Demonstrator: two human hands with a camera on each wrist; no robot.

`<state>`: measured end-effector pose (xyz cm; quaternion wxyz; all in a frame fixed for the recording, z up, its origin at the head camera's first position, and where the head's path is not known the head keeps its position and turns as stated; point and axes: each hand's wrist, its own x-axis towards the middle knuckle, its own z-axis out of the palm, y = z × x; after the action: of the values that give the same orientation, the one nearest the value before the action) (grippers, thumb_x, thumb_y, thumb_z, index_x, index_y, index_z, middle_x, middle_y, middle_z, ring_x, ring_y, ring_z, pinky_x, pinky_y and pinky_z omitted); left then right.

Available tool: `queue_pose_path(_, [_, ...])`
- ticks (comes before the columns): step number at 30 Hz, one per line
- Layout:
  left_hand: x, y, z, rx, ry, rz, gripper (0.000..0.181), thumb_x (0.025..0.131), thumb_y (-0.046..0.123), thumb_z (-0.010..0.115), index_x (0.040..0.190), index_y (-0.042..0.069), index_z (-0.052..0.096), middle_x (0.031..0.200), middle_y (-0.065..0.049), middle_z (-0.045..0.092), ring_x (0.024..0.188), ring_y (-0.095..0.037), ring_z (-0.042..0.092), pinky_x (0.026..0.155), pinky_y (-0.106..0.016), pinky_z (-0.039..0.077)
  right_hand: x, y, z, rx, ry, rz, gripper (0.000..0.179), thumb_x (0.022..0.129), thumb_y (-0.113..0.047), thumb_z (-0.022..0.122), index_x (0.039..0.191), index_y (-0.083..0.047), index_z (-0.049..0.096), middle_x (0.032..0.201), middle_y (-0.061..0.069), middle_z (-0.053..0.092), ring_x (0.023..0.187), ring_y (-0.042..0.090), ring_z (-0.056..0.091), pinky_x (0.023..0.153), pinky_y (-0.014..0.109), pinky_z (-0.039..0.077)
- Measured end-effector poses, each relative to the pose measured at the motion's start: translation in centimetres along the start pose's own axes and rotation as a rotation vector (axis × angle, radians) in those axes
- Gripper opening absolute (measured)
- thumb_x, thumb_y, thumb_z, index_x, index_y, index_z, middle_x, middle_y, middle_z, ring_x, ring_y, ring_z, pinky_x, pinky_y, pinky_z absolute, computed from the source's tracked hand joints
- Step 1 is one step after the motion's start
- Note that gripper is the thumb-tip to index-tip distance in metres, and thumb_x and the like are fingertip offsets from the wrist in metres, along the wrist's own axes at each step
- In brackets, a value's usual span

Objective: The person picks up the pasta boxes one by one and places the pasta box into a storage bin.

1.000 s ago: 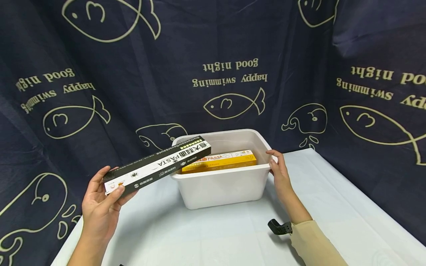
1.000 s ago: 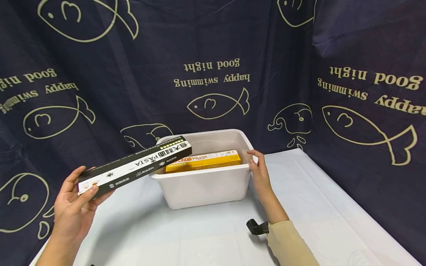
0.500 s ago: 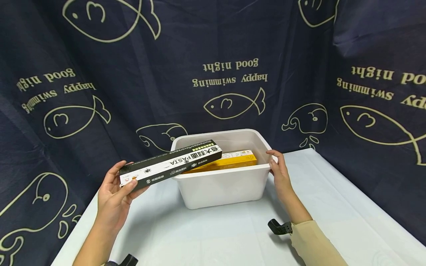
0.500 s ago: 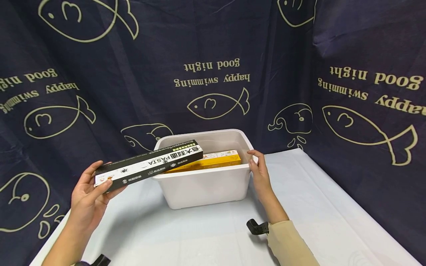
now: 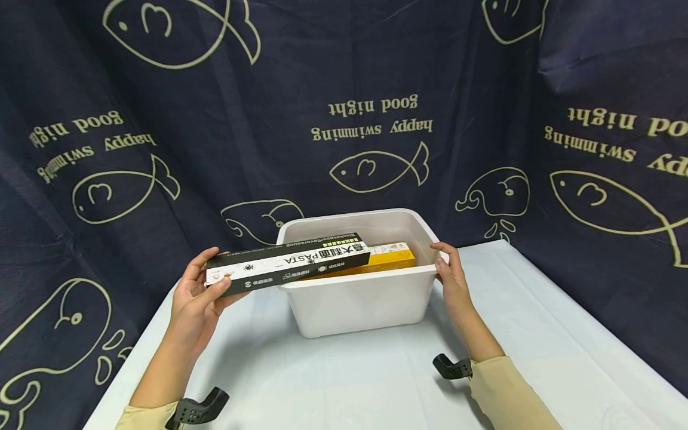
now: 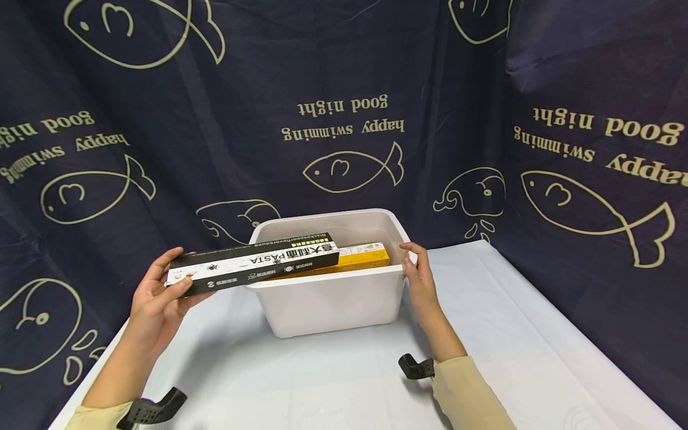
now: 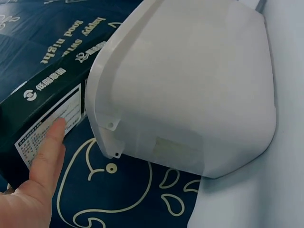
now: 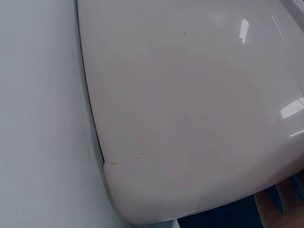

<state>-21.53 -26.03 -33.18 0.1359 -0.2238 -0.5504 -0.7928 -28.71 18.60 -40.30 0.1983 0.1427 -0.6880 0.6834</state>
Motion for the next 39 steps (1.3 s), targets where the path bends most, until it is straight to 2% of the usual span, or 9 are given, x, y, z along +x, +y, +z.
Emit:
queue_pose_path(4, [0.7,-0.4,-0.1,0.004,-0.015,-0.023,0.054,0.096,-0.014,0.044,0.145,0.01,0.039,0.131,-0.007,0.048,0.108,-0.014,0.066,0.085,-0.039,0.06,0.0,0.1,0.0,-0.003,0.0,0.002,0.042,0.104,-0.022,0.033,0.142,-0.006,0.034,0.152,0.003,0.035,0.132,0.015,0.037,0.103,0.034,0.032])
queue_pose_path(11, [1.6,-0.9,0.1,0.038,0.03,-0.065,0.054,0.098,-0.008,0.048,0.147,0.014,0.039,0.131,-0.005,0.046,0.107,-0.009,0.063,0.088,-0.029,0.059,0.0,-0.1,0.1,-0.005,0.006,0.002,0.041,0.104,-0.021,0.033,0.142,-0.006,0.035,0.151,0.003,0.036,0.132,0.015,0.037,0.103,0.034,0.032])
queue_pose_path(18, [2.5,-1.1,0.0,0.058,-0.041,-0.068,0.053,0.099,-0.006,0.049,0.146,0.016,0.044,0.124,0.0,0.05,0.105,-0.007,0.062,0.09,-0.023,0.056,0.0,0.0,0.0,-0.014,0.003,0.0,0.041,0.104,-0.022,0.033,0.142,-0.006,0.035,0.151,0.003,0.035,0.132,0.014,0.038,0.103,0.033,0.033])
queue_pose_path(24, [3.3,-1.6,0.3,0.105,-0.051,-0.095,0.054,0.098,-0.004,0.052,0.149,0.012,0.04,0.125,-0.001,0.051,0.105,-0.008,0.064,0.09,-0.024,0.056,0.0,0.0,0.0,-0.01,0.006,-0.002,0.041,0.104,-0.021,0.033,0.142,-0.006,0.035,0.151,0.003,0.036,0.132,0.015,0.038,0.101,0.031,0.033])
queue_pose_path(27, [3.7,-1.8,0.5,0.155,-0.074,-0.116,0.057,0.098,-0.002,0.054,0.151,0.01,0.037,0.13,-0.002,0.049,0.111,-0.008,0.061,0.092,-0.024,0.056,0.1,0.0,0.0,-0.011,0.009,0.0,0.041,0.104,-0.022,0.033,0.142,-0.006,0.036,0.151,0.004,0.036,0.132,0.015,0.038,0.102,0.032,0.033])
queue_pose_path(32, [4.3,-2.0,1.0,0.243,-0.072,-0.136,0.057,0.097,0.001,0.058,0.15,0.014,0.041,0.134,-0.002,0.046,0.114,-0.009,0.057,0.095,-0.021,0.053,0.1,-0.1,0.0,0.003,0.01,-0.003,0.041,0.104,-0.021,0.034,0.142,-0.006,0.036,0.149,0.002,0.038,0.132,0.015,0.039,0.101,0.031,0.033])
queue_pose_path(39, [4.6,-2.5,1.7,0.27,-0.065,-0.168,0.06,0.095,0.001,0.061,0.151,0.013,0.041,0.133,0.001,0.046,0.121,-0.011,0.045,0.098,-0.014,0.046,0.2,0.1,0.0,0.012,0.008,-0.011,0.041,0.104,-0.02,0.034,0.142,-0.004,0.035,0.146,0.0,0.039,0.128,0.015,0.041,0.097,0.025,0.037])
